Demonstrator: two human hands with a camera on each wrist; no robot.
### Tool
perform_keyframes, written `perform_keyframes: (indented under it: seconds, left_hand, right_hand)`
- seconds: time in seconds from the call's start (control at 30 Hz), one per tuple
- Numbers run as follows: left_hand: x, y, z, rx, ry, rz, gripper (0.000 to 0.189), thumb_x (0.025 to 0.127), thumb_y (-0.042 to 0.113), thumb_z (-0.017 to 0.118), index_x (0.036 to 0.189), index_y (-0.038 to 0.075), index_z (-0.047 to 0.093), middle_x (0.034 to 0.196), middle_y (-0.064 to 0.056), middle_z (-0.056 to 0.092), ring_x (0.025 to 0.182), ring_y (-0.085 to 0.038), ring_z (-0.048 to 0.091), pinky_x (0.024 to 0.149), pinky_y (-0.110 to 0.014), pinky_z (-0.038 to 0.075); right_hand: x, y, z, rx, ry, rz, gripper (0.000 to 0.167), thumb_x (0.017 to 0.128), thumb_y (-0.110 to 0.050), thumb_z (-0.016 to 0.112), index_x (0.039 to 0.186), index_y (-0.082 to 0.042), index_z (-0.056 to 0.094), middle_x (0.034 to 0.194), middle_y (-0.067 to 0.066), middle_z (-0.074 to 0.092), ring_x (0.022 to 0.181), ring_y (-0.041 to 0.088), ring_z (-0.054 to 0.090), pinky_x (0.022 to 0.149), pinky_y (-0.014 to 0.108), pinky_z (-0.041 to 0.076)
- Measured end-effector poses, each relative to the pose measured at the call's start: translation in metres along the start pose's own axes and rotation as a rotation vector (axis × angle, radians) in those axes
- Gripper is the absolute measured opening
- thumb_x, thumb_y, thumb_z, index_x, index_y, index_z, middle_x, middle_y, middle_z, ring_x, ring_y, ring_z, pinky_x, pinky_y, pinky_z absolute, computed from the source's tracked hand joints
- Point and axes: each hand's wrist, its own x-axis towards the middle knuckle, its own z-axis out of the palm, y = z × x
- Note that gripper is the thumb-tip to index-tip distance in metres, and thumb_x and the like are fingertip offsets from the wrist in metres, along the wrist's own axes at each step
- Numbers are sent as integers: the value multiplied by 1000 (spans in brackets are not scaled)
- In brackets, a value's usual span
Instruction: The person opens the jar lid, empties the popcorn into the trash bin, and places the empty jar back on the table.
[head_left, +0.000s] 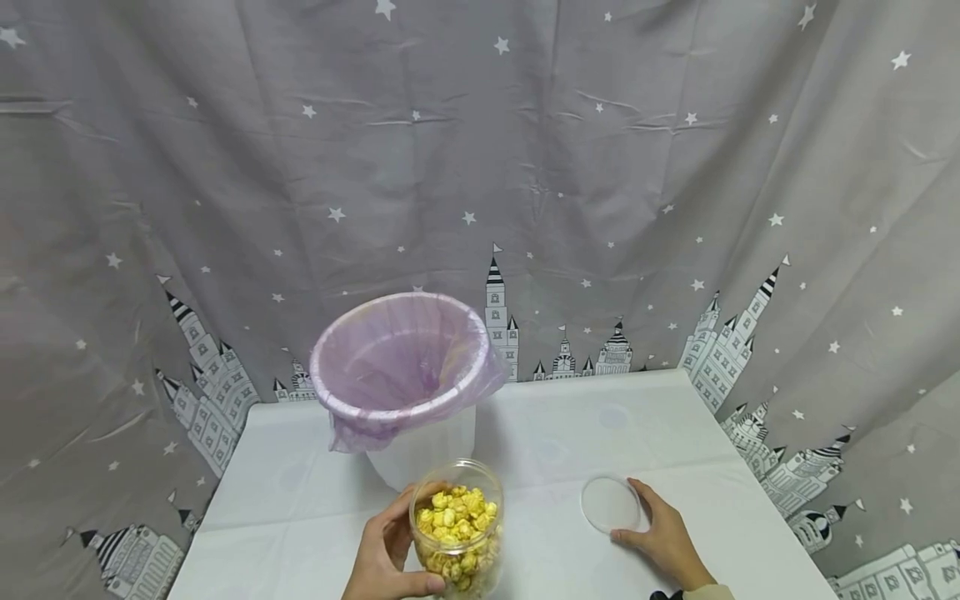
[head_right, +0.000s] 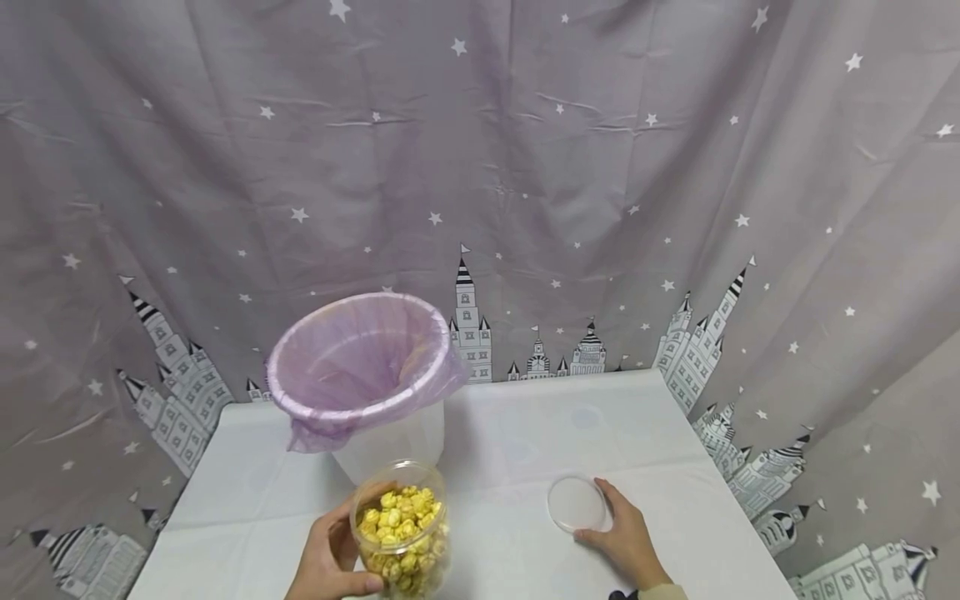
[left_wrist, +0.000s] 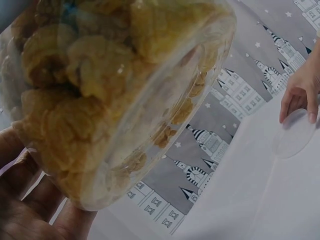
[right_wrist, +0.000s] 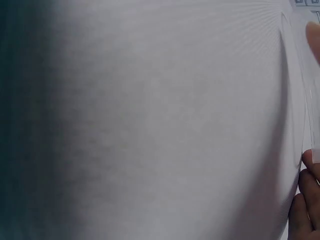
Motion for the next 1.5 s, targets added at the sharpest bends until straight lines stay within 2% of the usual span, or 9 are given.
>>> perform_keyframes:
  seconds: [0.13,0.37,0.57,0.73,0.97,1.1,1.23,1.33,1.5]
  left_hand:
    - [-2,4,-2,-2,16,-7,78,83,6,89,151,-5,51,148,-34,50,141,-26,51,118,-27,40]
    - [-6,8,-6,-5,9,24,80,81,2,90,150,-7,50,148,-33,50,141,-29,51,119,-30,41]
    - [-9,12,-10,4,16,42,81,82,3,90,151,-7,49,150,-31,50,143,-29,50,119,-29,40]
    - [-11,17,-14,22,26,62,81,83,6,90,151,-8,48,150,-30,51,142,-28,51,119,-30,40]
    - [-15,26,-18,47,67,30,81,82,2,89,152,-5,49,151,-28,51,141,-28,52,118,-30,42]
    - [-17,31,-21,67,69,47,81,82,0,89,152,-4,49,152,-29,50,142,-30,52,118,-31,42]
    - [-18,34,-23,75,73,59,81,82,1,89,152,-5,49,152,-29,50,142,-29,52,118,-30,42]
    - [-18,37,-24,84,84,56,81,82,1,89,152,-5,49,151,-29,50,142,-29,51,118,-30,42]
    - [-19,41,-23,85,103,39,81,81,-1,89,152,-5,49,151,-28,51,141,-27,52,118,-30,43]
  right_hand:
    - [2,-4,2,-36,-20,9,111,62,-29,101,151,6,46,154,32,47,143,54,42,119,64,33]
    - [2,-12,2,-62,-36,2,113,61,-29,101,151,8,45,154,33,46,143,54,42,119,64,32]
    - [4,-30,-10,-40,-34,-33,106,70,-33,98,153,6,45,155,34,44,141,57,42,116,68,37]
    - [19,-72,-28,55,-21,-140,94,81,-33,93,155,1,45,159,30,43,140,56,45,114,63,42]
    - [49,-149,-46,260,-55,-382,85,89,-22,87,158,0,42,163,21,42,149,44,39,121,47,37]
    - [67,-195,-52,368,-122,-408,83,92,-21,84,160,-2,40,165,16,40,152,40,36,123,47,35]
    - [84,-234,-51,404,-159,-415,80,94,-23,82,160,-4,41,164,12,42,152,37,37,123,49,36]
    - [96,-256,-46,409,-165,-432,77,95,-23,81,159,-3,43,163,13,45,150,36,40,123,46,37]
    - [113,-279,-35,420,-170,-463,71,96,-15,80,154,7,45,158,23,47,148,40,44,122,46,38]
